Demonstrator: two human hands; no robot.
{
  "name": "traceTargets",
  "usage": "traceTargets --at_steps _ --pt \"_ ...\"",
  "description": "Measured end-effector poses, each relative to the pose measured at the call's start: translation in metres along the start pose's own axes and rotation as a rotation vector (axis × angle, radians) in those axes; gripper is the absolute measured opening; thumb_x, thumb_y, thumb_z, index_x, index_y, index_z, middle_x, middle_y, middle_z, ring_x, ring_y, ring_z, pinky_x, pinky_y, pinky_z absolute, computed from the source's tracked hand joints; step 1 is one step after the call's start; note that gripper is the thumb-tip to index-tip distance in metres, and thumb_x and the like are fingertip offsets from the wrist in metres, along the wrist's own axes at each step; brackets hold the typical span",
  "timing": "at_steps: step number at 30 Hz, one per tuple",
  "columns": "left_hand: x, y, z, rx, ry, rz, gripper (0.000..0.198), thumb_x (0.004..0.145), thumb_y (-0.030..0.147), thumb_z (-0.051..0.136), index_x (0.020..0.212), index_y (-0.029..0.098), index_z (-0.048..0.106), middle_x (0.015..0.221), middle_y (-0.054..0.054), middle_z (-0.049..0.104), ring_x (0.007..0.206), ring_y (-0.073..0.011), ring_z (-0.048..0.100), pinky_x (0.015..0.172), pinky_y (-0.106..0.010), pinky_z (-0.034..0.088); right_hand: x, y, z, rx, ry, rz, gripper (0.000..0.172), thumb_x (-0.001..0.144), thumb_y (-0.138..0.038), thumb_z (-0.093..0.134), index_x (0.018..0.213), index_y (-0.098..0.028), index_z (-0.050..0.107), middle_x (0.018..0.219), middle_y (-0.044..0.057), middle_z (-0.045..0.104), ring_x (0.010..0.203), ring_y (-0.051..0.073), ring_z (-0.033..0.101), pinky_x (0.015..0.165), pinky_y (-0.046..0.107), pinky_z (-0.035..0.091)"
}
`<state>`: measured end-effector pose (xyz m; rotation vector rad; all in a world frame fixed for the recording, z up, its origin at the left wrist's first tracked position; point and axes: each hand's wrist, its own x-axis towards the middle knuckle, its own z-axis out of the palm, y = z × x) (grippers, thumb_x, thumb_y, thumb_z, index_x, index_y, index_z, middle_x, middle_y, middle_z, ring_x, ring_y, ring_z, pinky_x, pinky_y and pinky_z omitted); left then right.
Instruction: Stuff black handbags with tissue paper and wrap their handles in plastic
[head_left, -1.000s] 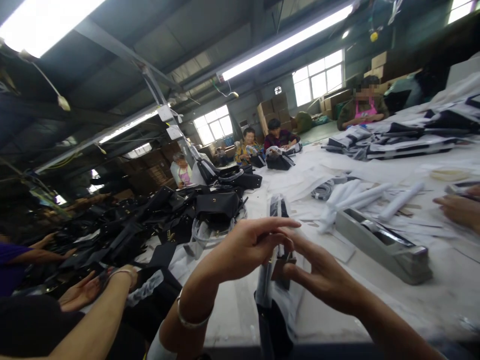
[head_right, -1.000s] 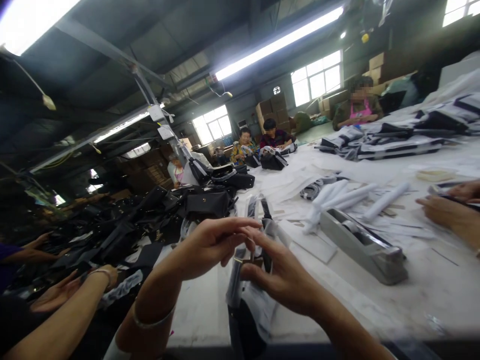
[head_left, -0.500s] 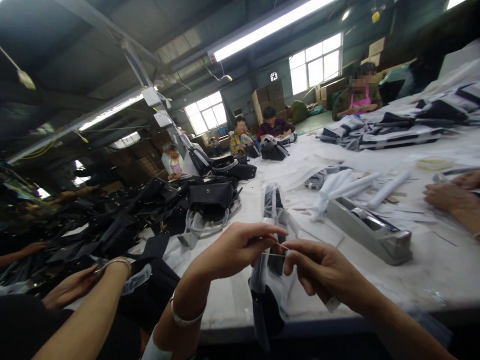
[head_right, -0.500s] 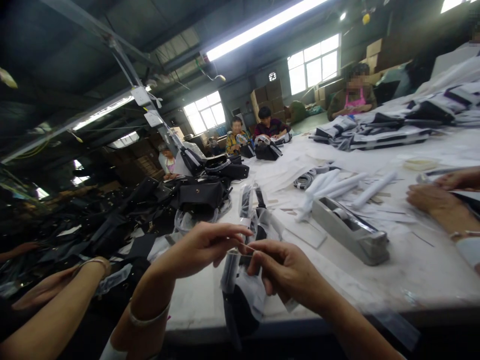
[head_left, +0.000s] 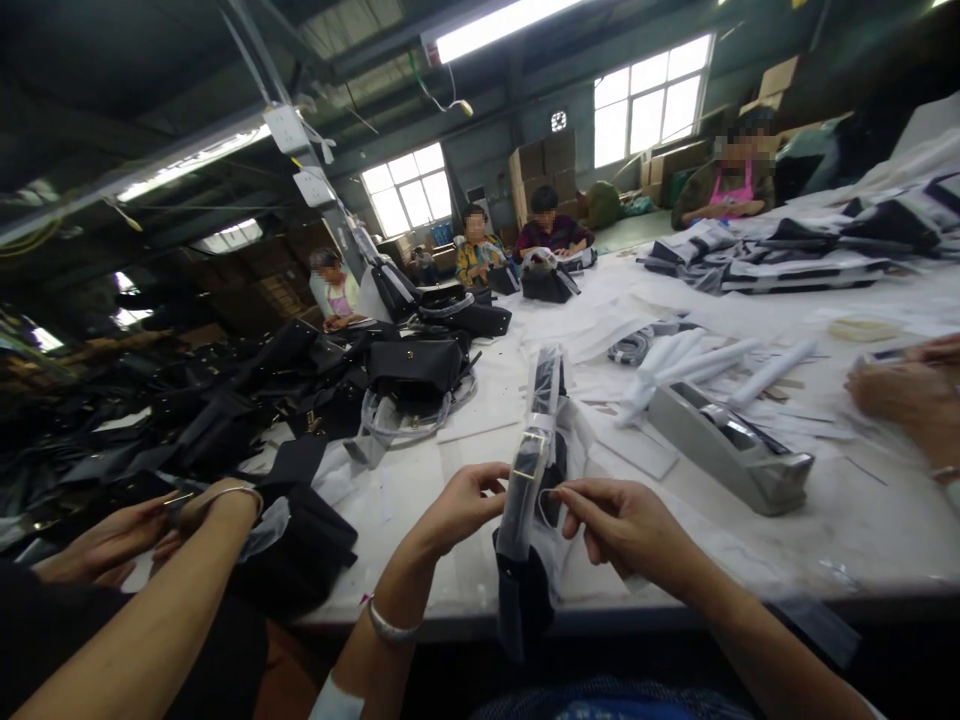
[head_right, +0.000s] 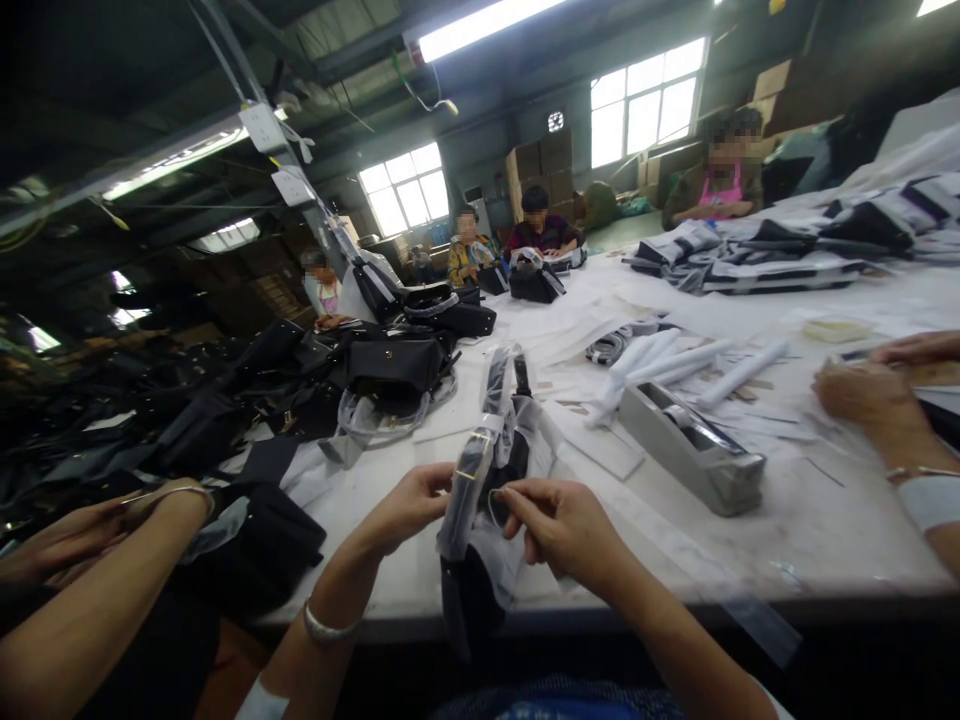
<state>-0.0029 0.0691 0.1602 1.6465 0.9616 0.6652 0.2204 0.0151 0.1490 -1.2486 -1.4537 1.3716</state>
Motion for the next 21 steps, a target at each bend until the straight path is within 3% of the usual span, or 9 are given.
traceTargets --at_steps 4,7,11,14,16,19,21 --pt "0.006 0.000 0.006 -0.083 -0.052 0.009 0.027 0.070 0.036 0.084 0.084 0.014 0.076 0.091 -0.006 0.070 0.084 -0.0200 0.059 0.074 -0.027 0.046 0.009 -0.004 0.010 0.024 -0.048 -0.040 0.047 0.090 -0.059 0.057 0.085 -0.015 0.071 0.052 -0.002 0.059 0.032 0.004 0.040 0.031 0.015 0.029" --pt "0.000 -0.002 0.005 -0.180 -0.043 0.001 0.028 0.077 0.041 0.079 0.080 0.013 0.073 0.087 -0.006 0.068 0.081 -0.0184 0.060 0.075 -0.028 0.047 0.009 -0.001 0.010 0.024 -0.038 -0.087 0.044 0.092 -0.056 0.055 0.100 -0.015 0.071 0.067 0.002 0.067 0.038 0.005 0.049 0.035 0.016 0.036" --pt "-0.024 -0.015 0.002 -0.357 0.058 -0.009 0.029 0.091 0.044 0.063 0.084 0.017 0.066 0.084 -0.002 0.065 0.080 -0.0141 0.060 0.080 -0.027 0.047 -0.004 0.011 0.004 0.028 -0.093 -0.130 0.046 0.093 -0.048 0.058 0.127 -0.017 0.057 0.086 0.005 0.074 0.060 0.013 0.067 0.054 0.023 0.055" --pt "-0.043 -0.027 0.008 -0.600 0.164 0.036 0.024 0.092 0.038 0.065 0.082 0.016 0.063 0.090 -0.005 0.067 0.095 -0.0167 0.063 0.092 -0.029 0.047 -0.018 0.019 0.002 -0.016 -0.142 -0.115 0.038 0.093 -0.044 0.058 0.121 -0.018 0.058 0.090 0.007 0.075 0.073 0.018 0.072 0.066 0.028 0.059" --pt "-0.052 -0.032 0.015 -0.733 0.229 0.083 0.021 0.090 0.033 0.067 0.081 0.014 0.065 0.088 -0.006 0.067 0.098 -0.0182 0.063 0.095 -0.030 0.046 -0.026 0.023 0.001 -0.105 -0.095 -0.133 0.030 0.092 -0.043 0.060 0.110 -0.020 0.065 0.094 0.008 0.076 0.082 0.021 0.073 0.074 0.031 0.060" --pt "-0.058 -0.032 0.024 -0.817 0.280 0.162 0.019 0.091 0.031 0.066 0.082 0.014 0.067 0.084 -0.005 0.065 0.092 -0.0177 0.064 0.098 -0.034 0.046 -0.031 0.025 -0.001 -0.241 0.112 -0.283 0.020 0.088 -0.040 0.066 0.096 -0.024 0.076 0.111 0.007 0.074 0.101 0.024 0.071 0.094 0.035 0.056" --pt "-0.059 -0.029 0.026 -0.854 0.307 0.201 0.017 0.091 0.030 0.065 0.084 0.015 0.069 0.084 -0.004 0.065 0.088 -0.0170 0.063 0.100 -0.037 0.046 -0.033 0.025 -0.002 -0.260 0.248 -0.394 0.015 0.086 -0.037 0.069 0.092 -0.026 0.078 0.117 0.005 0.073 0.108 0.024 0.069 0.099 0.034 0.053"
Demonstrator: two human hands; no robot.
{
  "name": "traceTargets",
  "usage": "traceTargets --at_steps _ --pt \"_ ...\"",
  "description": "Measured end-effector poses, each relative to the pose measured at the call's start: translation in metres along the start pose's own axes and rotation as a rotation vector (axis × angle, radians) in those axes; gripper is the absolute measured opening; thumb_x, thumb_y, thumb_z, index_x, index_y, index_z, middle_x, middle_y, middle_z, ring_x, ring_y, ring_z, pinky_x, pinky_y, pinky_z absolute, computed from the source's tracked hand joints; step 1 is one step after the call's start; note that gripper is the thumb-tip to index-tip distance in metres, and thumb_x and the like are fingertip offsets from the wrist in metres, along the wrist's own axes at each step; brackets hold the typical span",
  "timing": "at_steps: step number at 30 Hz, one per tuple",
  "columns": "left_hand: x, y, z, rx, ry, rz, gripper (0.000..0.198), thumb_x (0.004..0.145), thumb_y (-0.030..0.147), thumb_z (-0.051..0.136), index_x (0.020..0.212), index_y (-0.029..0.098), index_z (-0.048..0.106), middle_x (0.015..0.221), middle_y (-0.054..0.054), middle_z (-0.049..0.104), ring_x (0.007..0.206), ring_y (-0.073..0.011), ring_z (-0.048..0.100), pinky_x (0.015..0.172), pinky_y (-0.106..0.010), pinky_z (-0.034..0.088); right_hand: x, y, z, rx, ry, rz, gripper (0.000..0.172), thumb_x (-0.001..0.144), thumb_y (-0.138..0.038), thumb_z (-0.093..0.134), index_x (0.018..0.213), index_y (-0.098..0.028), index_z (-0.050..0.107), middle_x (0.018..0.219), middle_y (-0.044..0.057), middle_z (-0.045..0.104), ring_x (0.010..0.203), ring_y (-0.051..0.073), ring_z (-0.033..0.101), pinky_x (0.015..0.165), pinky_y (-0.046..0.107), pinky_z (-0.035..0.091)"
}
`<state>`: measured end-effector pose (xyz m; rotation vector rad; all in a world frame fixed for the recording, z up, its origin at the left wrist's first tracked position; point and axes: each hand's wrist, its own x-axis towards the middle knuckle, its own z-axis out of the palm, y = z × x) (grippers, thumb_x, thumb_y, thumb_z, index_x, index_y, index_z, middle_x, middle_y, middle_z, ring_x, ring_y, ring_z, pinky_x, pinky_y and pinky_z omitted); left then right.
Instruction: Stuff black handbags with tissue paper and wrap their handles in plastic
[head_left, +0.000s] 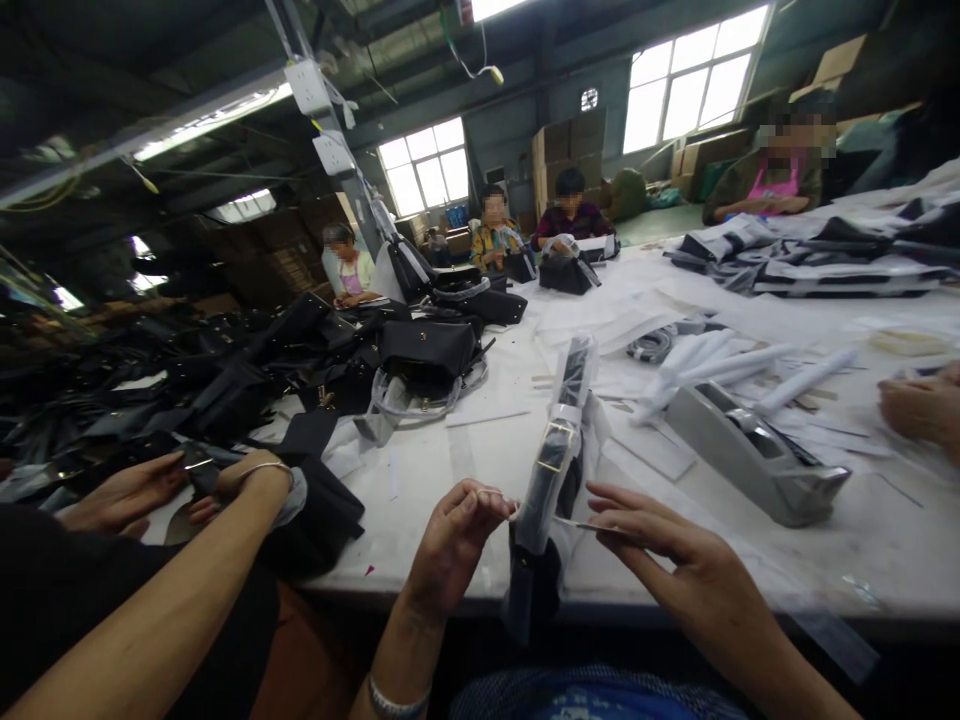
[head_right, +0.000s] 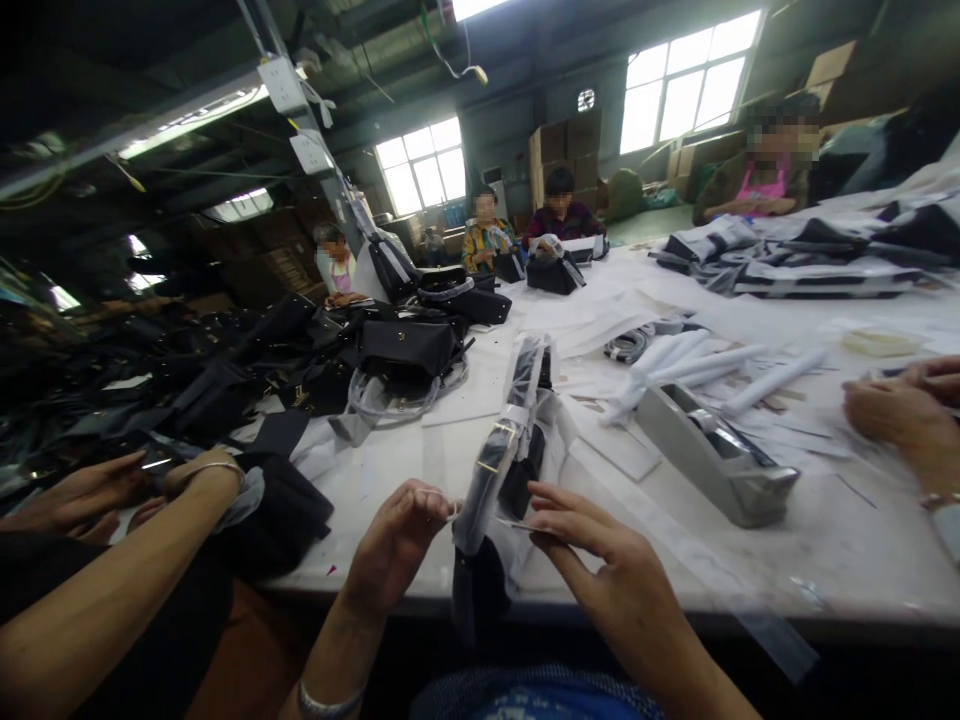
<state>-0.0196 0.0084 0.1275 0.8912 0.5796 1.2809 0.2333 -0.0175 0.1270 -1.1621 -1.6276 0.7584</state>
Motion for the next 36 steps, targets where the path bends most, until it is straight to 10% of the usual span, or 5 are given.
traceTargets --at_steps 10,16,23,29,36 --pt "0.007 0.012 0.019 0.441 0.002 -0.019 0.036 0.082 0.037 0.076 0.113 0.018 0.074 0.059 0.001 0.064 0.059 -0.0102 0.055 0.067 -0.023 0.047 0.026 -0.019 0.023 0.498 -0.074 -0.185 0.005 0.090 -0.021 0.065 0.093 -0.025 0.067 0.086 0.001 0.075 0.085 0.016 0.073 0.081 0.025 0.060" --pt "0.004 0.032 0.035 0.517 -0.082 0.041 0.039 0.075 0.044 0.081 0.105 0.019 0.077 0.106 -0.010 0.075 0.099 -0.0254 0.068 0.090 -0.034 0.052 0.042 -0.043 0.029 0.082 -0.179 -0.296 0.076 0.088 -0.011 0.064 0.152 -0.034 0.029 0.085 -0.004 0.075 0.077 0.014 0.074 0.080 0.024 0.059" --pt "-0.001 0.032 0.054 0.792 -0.048 0.257 0.028 0.078 0.015 0.078 0.105 0.022 0.074 0.107 -0.004 0.072 0.099 -0.0203 0.067 0.090 -0.030 0.052 0.050 -0.053 0.035 -0.338 -0.261 -0.423 0.099 0.081 0.001 0.055 0.159 -0.033 0.005 0.101 0.002 0.077 0.084 0.023 0.076 0.069 0.029 0.061" --pt "-0.016 0.030 0.059 1.100 -0.009 0.542 0.029 0.089 0.006 0.063 0.111 0.024 0.071 0.099 -0.002 0.071 0.092 -0.0133 0.068 0.083 -0.022 0.055 0.048 -0.050 0.030 -0.248 -0.230 -0.437 0.088 0.088 -0.007 0.058 0.158 -0.032 0.012 0.104 0.002 0.075 0.085 0.018 0.074 0.075 0.026 0.061" --pt "-0.054 0.029 0.058 1.357 0.153 0.862 0.037 0.080 0.001 0.070 0.110 0.024 0.069 0.085 0.000 0.072 0.074 -0.0122 0.068 0.072 -0.019 0.057 0.048 -0.041 0.017 -0.236 -0.264 -0.505 0.053 0.090 -0.001 0.040 0.132 -0.024 0.062 0.122 0.007 0.070 0.112 0.017 0.067 0.097 0.028 0.055"
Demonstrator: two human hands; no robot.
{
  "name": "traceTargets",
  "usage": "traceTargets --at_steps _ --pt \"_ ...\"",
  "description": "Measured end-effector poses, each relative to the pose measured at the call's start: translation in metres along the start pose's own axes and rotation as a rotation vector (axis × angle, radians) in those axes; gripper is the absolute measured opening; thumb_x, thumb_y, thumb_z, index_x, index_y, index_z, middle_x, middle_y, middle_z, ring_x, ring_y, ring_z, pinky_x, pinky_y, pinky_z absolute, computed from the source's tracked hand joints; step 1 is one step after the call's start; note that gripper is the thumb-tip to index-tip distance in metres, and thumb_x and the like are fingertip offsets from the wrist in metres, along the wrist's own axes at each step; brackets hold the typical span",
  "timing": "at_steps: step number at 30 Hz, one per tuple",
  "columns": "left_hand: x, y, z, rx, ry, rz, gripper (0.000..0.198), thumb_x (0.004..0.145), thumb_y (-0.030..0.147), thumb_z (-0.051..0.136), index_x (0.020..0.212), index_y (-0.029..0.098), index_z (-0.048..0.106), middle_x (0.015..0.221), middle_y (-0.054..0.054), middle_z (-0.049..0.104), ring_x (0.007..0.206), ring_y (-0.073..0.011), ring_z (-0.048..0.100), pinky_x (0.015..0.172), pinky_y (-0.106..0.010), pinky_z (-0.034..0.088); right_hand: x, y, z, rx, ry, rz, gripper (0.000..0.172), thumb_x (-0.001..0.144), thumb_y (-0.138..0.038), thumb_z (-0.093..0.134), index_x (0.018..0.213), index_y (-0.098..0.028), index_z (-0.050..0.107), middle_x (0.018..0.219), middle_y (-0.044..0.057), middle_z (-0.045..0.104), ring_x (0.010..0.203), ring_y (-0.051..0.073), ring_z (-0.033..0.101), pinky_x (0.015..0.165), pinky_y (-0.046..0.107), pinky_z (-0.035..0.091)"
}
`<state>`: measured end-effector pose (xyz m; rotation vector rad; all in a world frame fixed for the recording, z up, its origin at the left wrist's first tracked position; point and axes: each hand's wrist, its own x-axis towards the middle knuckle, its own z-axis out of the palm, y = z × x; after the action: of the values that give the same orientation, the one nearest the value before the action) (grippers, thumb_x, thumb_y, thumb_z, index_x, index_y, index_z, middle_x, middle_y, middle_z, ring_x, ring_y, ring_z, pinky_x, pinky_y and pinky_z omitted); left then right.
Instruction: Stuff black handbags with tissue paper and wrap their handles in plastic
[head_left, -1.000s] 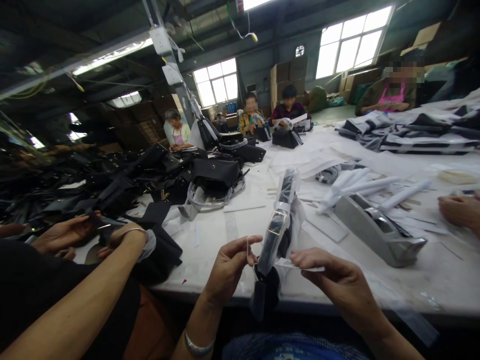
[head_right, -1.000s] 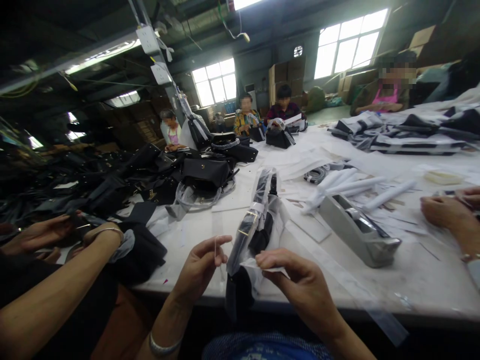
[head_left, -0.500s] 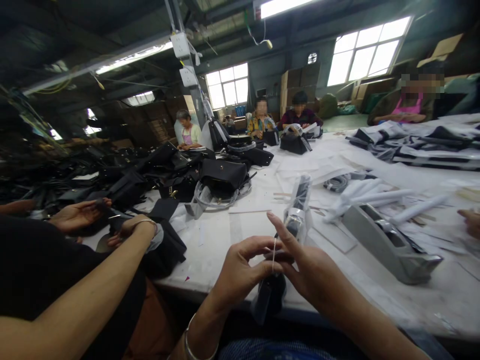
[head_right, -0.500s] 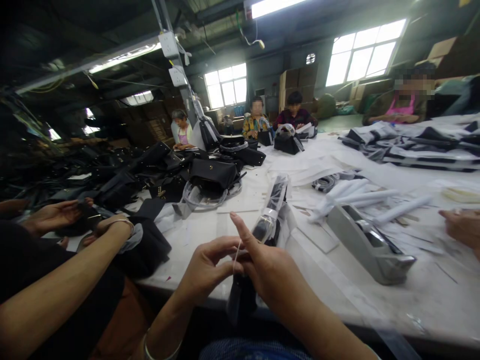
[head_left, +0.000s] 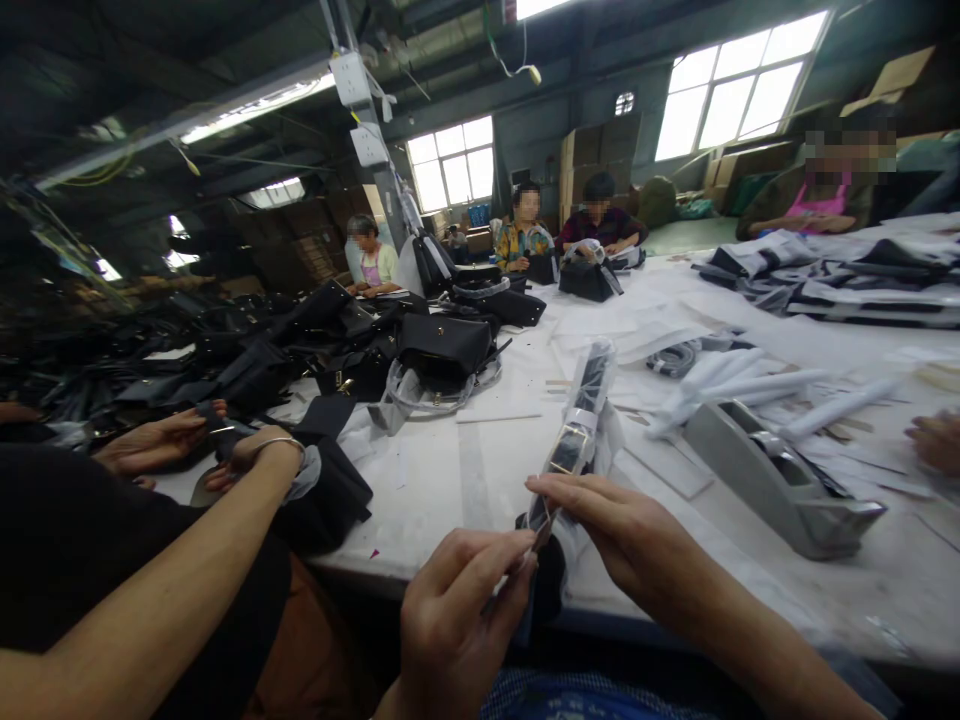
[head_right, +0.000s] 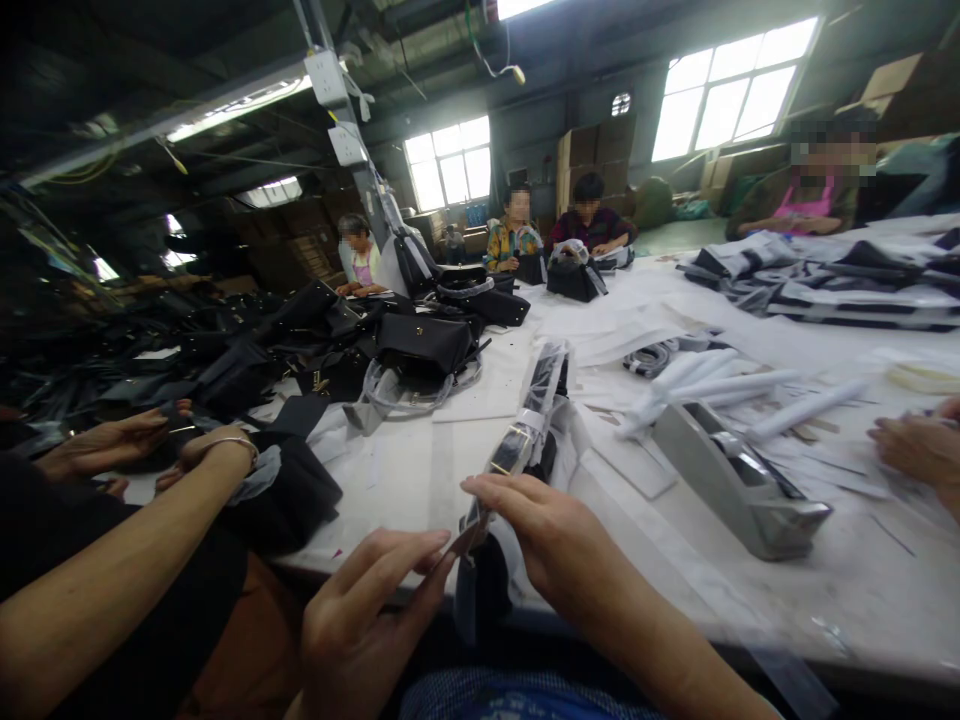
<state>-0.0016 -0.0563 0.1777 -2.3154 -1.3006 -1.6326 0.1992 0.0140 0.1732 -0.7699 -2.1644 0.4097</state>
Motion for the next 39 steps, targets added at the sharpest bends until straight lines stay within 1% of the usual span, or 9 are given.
traceTargets --at_steps 5,10,15,20,25,28,33,36,39 --pt "-0.028 -0.009 -0.001 -0.186 0.171 -0.506 0.017 0.078 0.019 0.078 0.093 0.025 0.072 0.074 0.003 0.066 0.064 -0.0104 0.062 0.062 -0.017 0.053 -0.001 0.000 0.007 0.049 0.029 -0.007 0.040 0.093 -0.009 0.049 0.126 -0.025 0.066 0.118 0.007 0.072 0.107 0.018 0.069 0.093 0.028 0.057" --pt "-0.055 -0.026 0.002 -0.462 0.406 -0.970 0.034 0.072 0.041 0.083 0.095 0.020 0.070 0.077 0.001 0.065 0.071 -0.0124 0.064 0.066 -0.020 0.055 -0.001 0.009 0.014 -0.032 0.032 -0.002 0.061 0.093 -0.009 0.049 0.150 -0.029 0.042 0.127 0.007 0.067 0.108 0.020 0.067 0.090 0.032 0.058" --pt "-0.049 0.006 -0.022 -0.039 0.336 -0.408 0.031 0.074 0.011 0.079 0.097 0.029 0.069 0.076 0.005 0.069 0.064 -0.0109 0.065 0.062 -0.017 0.055 0.004 0.018 0.019 -0.162 0.003 -0.146 0.039 0.095 -0.008 0.046 0.124 -0.024 0.067 0.131 0.008 0.065 0.109 0.024 0.065 0.094 0.042 0.056" --pt "-0.020 0.040 0.003 -0.012 -0.386 0.312 0.037 0.089 0.012 0.061 0.125 0.022 0.063 0.078 -0.006 0.075 0.060 -0.0191 0.066 0.057 -0.029 0.055 0.014 0.023 0.024 -0.065 0.075 -0.194 0.027 0.094 -0.011 0.052 0.106 -0.023 0.074 0.123 0.008 0.069 0.100 0.021 0.065 0.087 0.038 0.058" --pt "-0.009 0.029 0.050 0.021 -0.753 0.498 0.028 0.094 0.011 0.046 0.100 0.012 0.072 0.061 -0.008 0.067 0.055 -0.0208 0.063 0.051 -0.030 0.050 0.004 0.031 0.015 0.165 0.101 -0.158 0.029 0.094 -0.013 0.054 0.111 -0.024 0.073 0.119 0.008 0.071 0.106 0.019 0.067 0.092 0.036 0.057" --pt "-0.012 0.009 0.044 -0.147 -0.672 0.352 0.026 0.092 0.014 0.056 0.114 0.017 0.069 0.083 -0.009 0.075 0.074 -0.0221 0.070 0.071 -0.031 0.056 -0.017 0.035 0.005 0.270 0.199 -0.052 0.027 0.094 -0.015 0.055 0.111 -0.024 0.074 0.114 0.007 0.073 0.104 0.019 0.069 0.092 0.035 0.058" --pt "-0.027 -0.025 0.047 -0.231 -0.013 -0.385 0.061 0.079 0.030 0.078 0.136 0.027 0.056 0.135 -0.011 0.062 0.124 -0.0301 0.058 0.104 -0.041 0.047 -0.060 0.060 0.011 0.358 0.444 0.469 0.028 0.092 -0.040 0.061 0.105 -0.019 0.074 0.097 0.009 0.076 0.082 0.020 0.073 0.077 0.033 0.062" --pt "-0.038 -0.031 0.076 -0.304 -0.026 -0.709 0.085 0.068 0.046 0.084 0.143 0.024 0.048 0.140 -0.011 0.058 0.127 -0.0332 0.055 0.103 -0.041 0.048 -0.083 0.079 0.036 0.476 0.234 0.748 0.054 0.091 -0.062 0.050 0.092 -0.012 0.073 0.079 0.011 0.074 0.066 0.020 0.072 0.059 0.030 0.060" --pt "-0.042 -0.032 0.093 -0.233 -0.006 -0.891 0.067 0.071 0.049 0.081 0.129 0.024 0.059 0.109 -0.006 0.074 0.098 -0.0292 0.071 0.077 -0.033 0.058 -0.097 0.092 0.069 0.620 -0.006 0.979 0.072 0.080 -0.081 0.048 0.080 -0.011 0.067 0.069 0.009 0.070 0.049 0.016 0.065 0.044 0.025 0.051"
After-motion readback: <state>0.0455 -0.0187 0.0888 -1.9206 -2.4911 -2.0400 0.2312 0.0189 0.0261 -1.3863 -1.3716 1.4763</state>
